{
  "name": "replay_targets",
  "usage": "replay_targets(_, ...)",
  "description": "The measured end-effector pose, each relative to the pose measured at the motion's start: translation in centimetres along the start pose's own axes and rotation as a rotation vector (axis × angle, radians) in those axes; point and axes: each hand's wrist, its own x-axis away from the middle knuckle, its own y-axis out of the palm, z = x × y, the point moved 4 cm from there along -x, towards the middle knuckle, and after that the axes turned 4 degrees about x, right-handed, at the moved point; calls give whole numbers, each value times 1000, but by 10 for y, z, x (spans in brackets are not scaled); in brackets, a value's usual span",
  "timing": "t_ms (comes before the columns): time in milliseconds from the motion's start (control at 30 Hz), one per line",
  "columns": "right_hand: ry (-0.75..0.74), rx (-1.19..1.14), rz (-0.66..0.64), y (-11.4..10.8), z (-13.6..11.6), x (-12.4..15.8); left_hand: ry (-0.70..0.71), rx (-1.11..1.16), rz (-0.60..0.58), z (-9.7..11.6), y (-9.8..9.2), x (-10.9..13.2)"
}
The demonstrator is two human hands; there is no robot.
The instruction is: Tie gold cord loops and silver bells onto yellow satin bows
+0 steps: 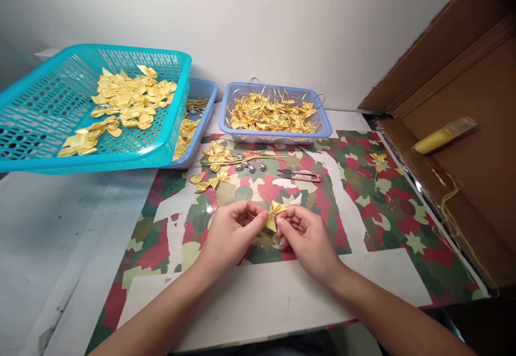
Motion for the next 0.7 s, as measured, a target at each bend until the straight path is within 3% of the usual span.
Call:
replay_targets(300,112,-98,-82,3,-1,0,-5,30,2,1,2,-1)
replay_targets(700,128,-101,-69,2,1,1,-22,40,21,1,1,1)
